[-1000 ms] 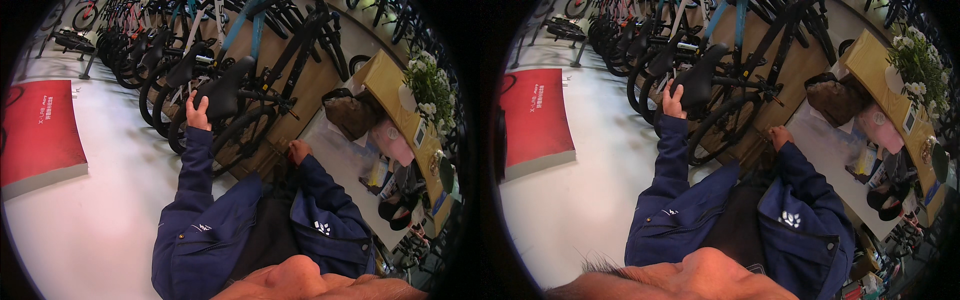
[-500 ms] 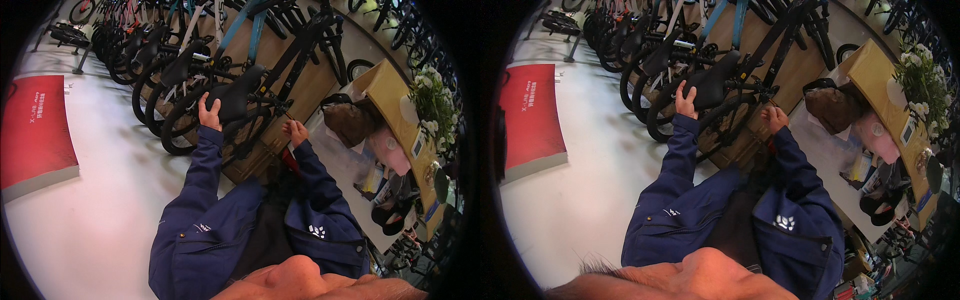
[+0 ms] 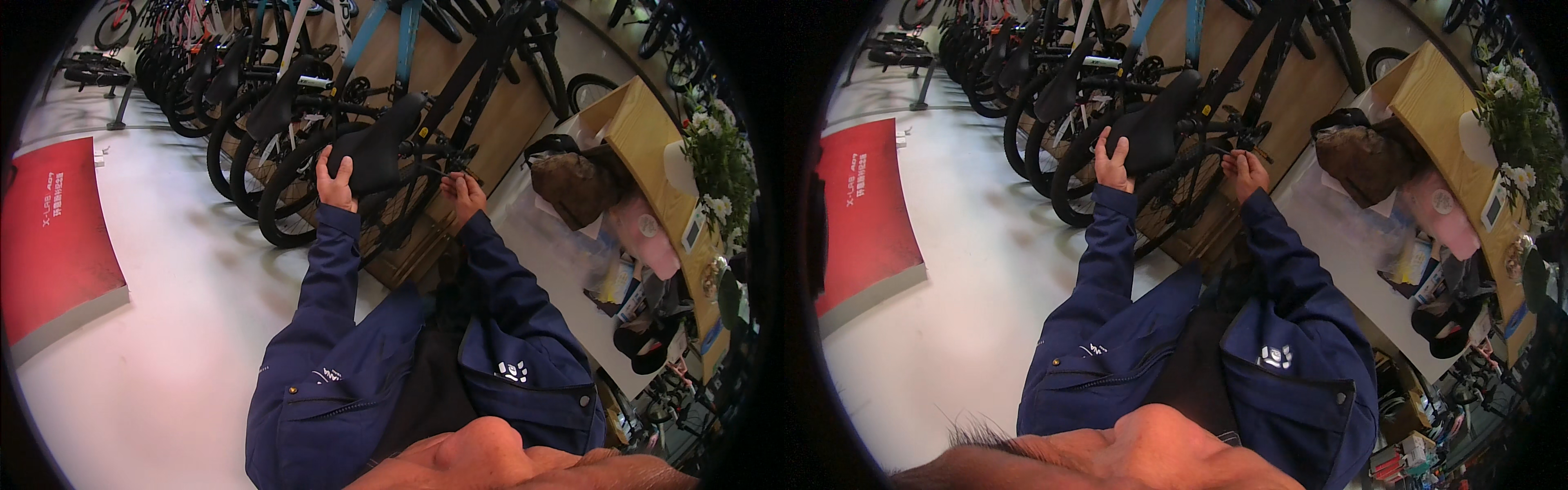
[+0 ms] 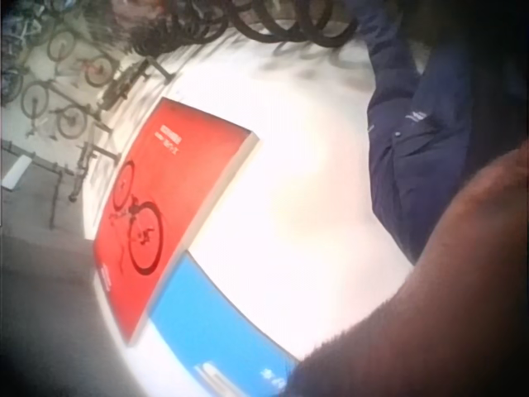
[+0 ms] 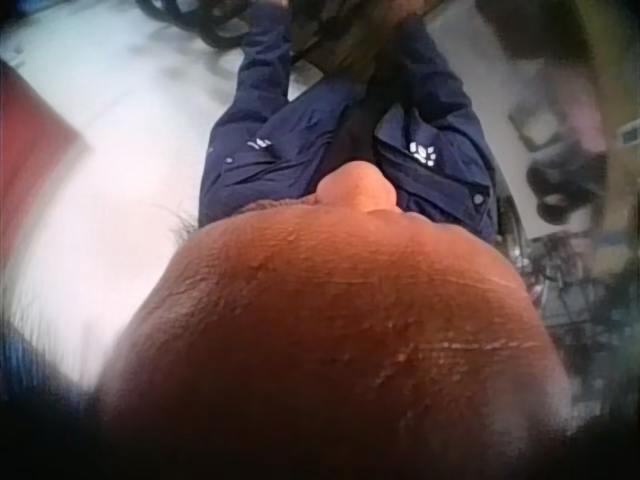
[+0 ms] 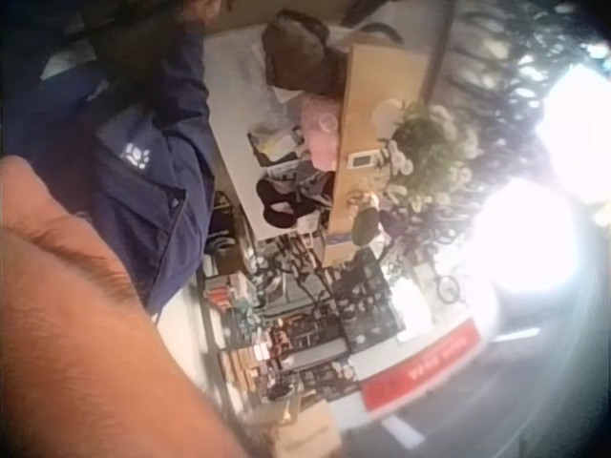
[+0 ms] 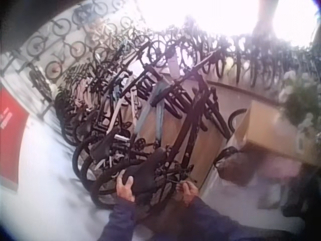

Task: The person adjusts the bicycle seat and then the handlebar stem using an Allen key. They tighten bolts on the seat post and later on the handlebar stem while holding the components steady.

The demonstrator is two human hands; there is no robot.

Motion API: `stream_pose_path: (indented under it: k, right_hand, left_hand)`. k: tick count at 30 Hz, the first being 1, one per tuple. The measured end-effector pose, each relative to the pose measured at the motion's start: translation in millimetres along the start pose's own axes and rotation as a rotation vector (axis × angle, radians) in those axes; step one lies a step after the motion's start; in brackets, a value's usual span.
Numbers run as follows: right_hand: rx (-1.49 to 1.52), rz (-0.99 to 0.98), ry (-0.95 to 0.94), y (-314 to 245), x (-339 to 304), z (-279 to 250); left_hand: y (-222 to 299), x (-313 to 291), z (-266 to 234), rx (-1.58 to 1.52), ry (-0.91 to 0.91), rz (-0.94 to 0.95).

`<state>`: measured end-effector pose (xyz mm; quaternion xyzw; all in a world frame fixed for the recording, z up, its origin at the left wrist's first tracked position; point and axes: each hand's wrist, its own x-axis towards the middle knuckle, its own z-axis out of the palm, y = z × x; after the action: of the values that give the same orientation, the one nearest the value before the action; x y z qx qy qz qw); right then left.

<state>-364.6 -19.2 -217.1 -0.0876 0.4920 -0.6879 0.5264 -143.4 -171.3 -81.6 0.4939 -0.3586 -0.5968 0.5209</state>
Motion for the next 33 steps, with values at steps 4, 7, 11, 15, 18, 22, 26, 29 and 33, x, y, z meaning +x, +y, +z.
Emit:
stream_pose_path:
  k: [4, 7, 11, 15, 18, 22, 26, 29, 33]
  right_hand:
    - [0.008, 0.02, 0.015, 5, 5, 4]
    - [0.016, 0.028, 0.014, 9, 7, 7]
    - [0.022, -0.002, 0.0, 12, 8, 9]
    - [-0.011, -0.006, 0.03, 14, 10, 9]
    - [-0.021, -0.004, 0.04, 15, 11, 7]
    - [0.015, -0.005, 0.045, 17, 13, 3]
    - [0.018, 0.006, 0.008, 18, 17, -1]
    - [0.046, 0.006, 0.012, 18, 19, -1]
    - [-0.075, -0.132, -0.02, 19, 14, -1]
  left_hand:
    - [0, 1, -1, 0.05, 0.013, 0.012]
    - [5, -2, 2, 0.043, 0.008, -0.008]
    - [12, -8, 8, 0.023, 0.004, -0.027]
    - [15, -10, 11, 0.07, 0.024, -0.026]
    - [13, -8, 9, 0.056, 0.008, -0.015]
    - [6, -4, 1, 0.041, -0.002, -0.031]
    - [-1, 0, -5, 0.101, -0.015, 0.026]
    - [-4, 2, -5, 0.104, -0.009, 0.029]
    - [-3, 0, -4, 0.073, 0.007, 0.004]
